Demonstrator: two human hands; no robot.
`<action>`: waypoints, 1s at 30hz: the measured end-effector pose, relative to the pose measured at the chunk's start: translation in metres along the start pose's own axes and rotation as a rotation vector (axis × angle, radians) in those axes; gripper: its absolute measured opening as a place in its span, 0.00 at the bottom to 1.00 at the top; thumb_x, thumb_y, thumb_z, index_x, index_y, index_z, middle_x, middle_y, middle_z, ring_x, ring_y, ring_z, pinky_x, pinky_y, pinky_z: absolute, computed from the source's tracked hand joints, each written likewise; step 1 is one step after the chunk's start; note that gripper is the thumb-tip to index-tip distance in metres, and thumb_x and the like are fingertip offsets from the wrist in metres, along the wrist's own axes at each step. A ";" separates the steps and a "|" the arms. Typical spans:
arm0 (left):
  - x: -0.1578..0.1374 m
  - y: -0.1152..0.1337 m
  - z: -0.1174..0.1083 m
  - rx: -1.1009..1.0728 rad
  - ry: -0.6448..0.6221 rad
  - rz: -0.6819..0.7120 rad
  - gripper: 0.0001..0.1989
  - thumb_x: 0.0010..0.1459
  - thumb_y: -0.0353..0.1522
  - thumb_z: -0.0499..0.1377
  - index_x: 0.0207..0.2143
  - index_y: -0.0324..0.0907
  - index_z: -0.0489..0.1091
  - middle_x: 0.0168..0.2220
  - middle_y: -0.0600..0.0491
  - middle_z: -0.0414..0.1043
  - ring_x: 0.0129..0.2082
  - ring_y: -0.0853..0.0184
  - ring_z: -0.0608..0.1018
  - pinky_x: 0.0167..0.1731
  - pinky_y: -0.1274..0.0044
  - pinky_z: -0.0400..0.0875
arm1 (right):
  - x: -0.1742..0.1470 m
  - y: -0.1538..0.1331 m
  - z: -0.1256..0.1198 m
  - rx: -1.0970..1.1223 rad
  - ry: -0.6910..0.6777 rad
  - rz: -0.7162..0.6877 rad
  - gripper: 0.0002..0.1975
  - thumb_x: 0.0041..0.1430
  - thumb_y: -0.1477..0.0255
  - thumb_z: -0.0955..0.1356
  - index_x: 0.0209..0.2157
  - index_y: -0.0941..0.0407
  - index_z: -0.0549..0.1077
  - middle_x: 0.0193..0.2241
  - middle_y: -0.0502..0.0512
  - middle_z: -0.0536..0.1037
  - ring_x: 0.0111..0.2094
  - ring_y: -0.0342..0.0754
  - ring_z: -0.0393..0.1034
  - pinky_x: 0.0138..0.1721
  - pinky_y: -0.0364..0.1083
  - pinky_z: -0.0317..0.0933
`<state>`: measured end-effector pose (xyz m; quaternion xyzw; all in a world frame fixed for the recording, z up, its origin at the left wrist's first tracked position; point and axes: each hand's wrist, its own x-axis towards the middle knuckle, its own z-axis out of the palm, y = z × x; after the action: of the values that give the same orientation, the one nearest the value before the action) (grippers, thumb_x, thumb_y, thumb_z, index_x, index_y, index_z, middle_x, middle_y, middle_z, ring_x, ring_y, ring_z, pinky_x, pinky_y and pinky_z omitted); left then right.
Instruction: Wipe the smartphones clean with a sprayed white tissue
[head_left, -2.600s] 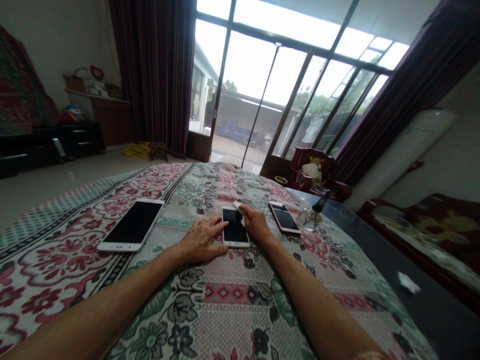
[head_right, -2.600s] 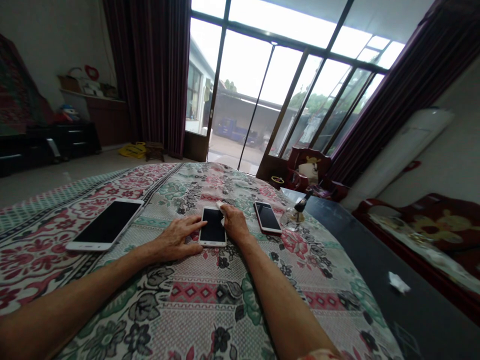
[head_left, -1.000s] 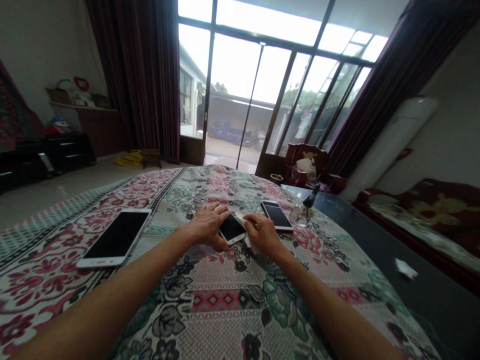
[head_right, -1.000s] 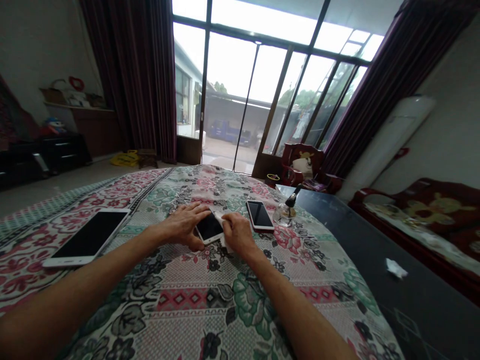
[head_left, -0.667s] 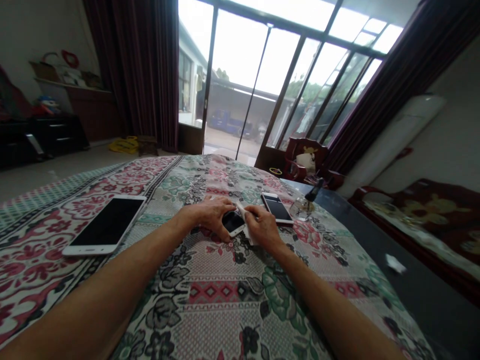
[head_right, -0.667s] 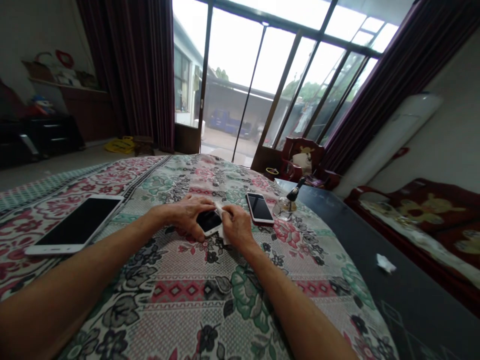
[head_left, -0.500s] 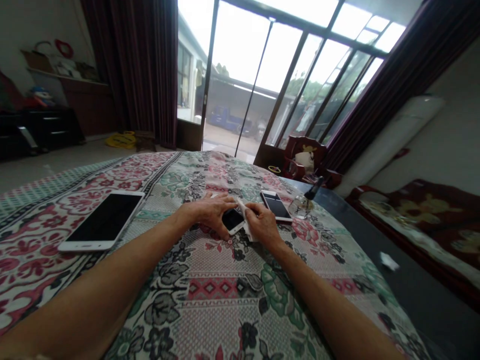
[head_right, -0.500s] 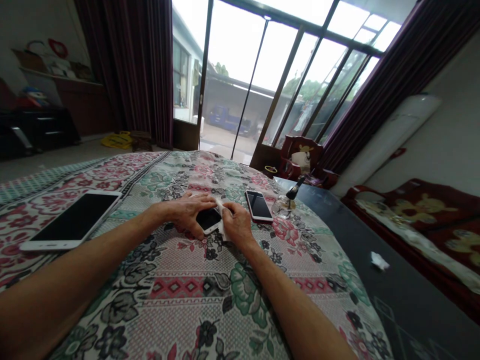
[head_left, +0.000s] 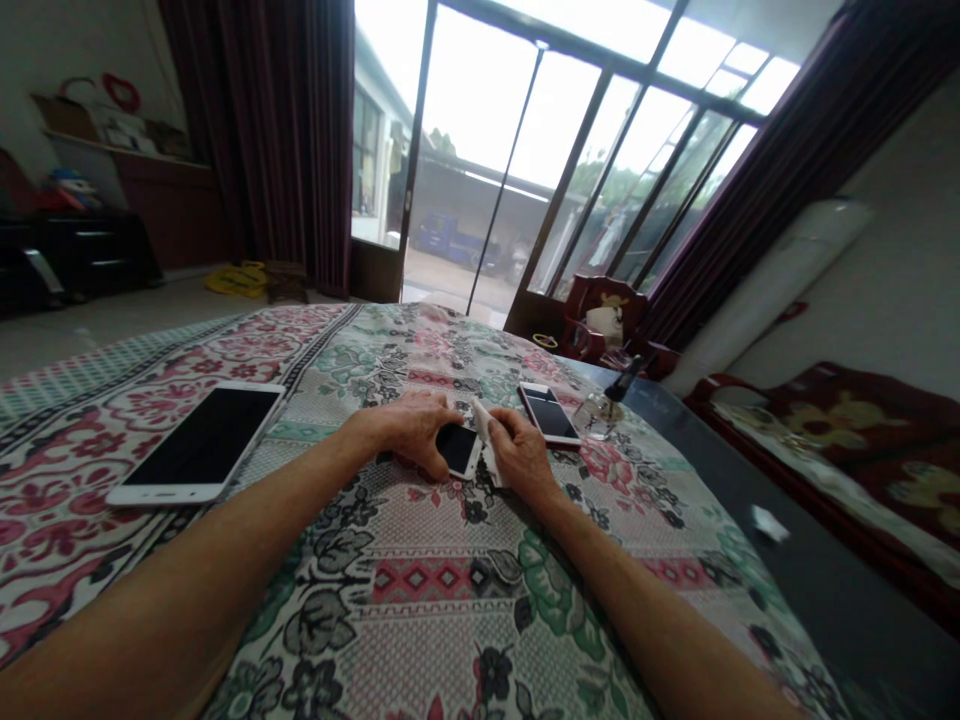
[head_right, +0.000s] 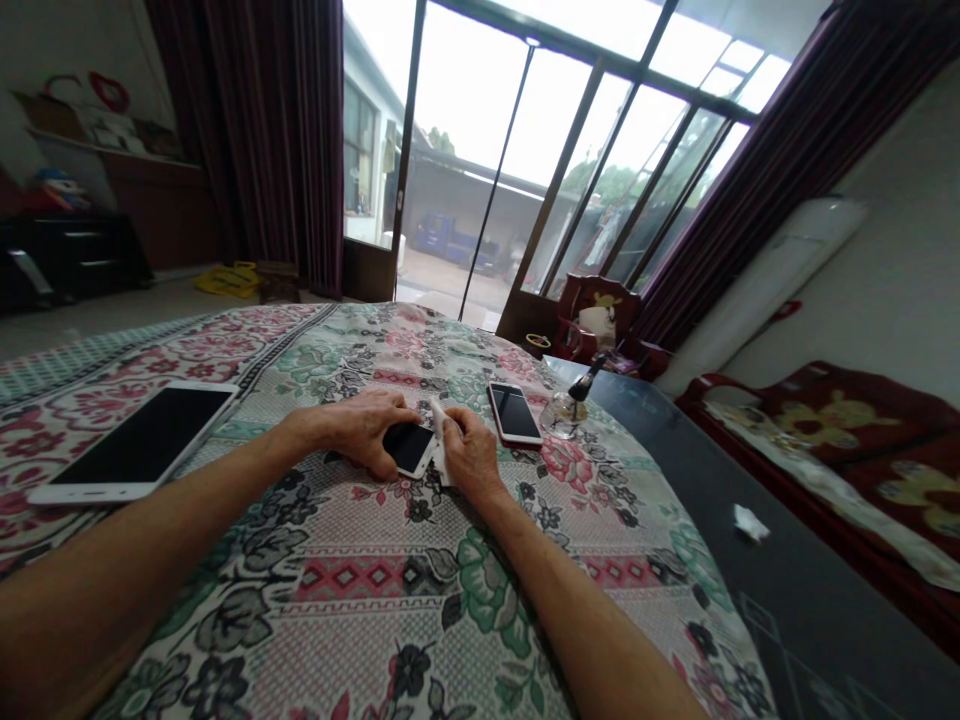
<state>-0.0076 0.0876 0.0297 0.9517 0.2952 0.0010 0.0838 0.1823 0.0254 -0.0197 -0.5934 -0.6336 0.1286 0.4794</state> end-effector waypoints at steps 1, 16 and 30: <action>-0.001 -0.002 -0.001 -0.019 0.003 -0.012 0.43 0.37 0.51 0.65 0.56 0.45 0.64 0.48 0.46 0.68 0.47 0.54 0.69 0.47 0.67 0.64 | 0.000 0.000 0.000 0.021 0.007 0.003 0.12 0.56 0.65 0.62 0.35 0.56 0.74 0.30 0.53 0.76 0.32 0.48 0.69 0.34 0.45 0.61; -0.014 -0.032 -0.015 -0.530 0.061 0.023 0.39 0.44 0.46 0.65 0.59 0.47 0.62 0.54 0.47 0.69 0.52 0.52 0.69 0.50 0.68 0.63 | -0.001 -0.016 0.000 0.209 0.061 -0.044 0.15 0.58 0.65 0.64 0.44 0.55 0.74 0.37 0.55 0.78 0.38 0.49 0.71 0.37 0.46 0.65; -0.018 -0.026 -0.021 -0.523 0.041 0.017 0.33 0.47 0.44 0.63 0.56 0.49 0.66 0.45 0.53 0.72 0.42 0.60 0.72 0.42 0.73 0.66 | -0.005 -0.019 0.004 0.341 -0.043 -0.051 0.12 0.57 0.66 0.65 0.40 0.55 0.75 0.36 0.54 0.78 0.35 0.46 0.72 0.35 0.46 0.67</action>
<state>-0.0379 0.1022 0.0471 0.9000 0.2786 0.0971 0.3209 0.1663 0.0171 -0.0101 -0.4844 -0.6276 0.2346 0.5626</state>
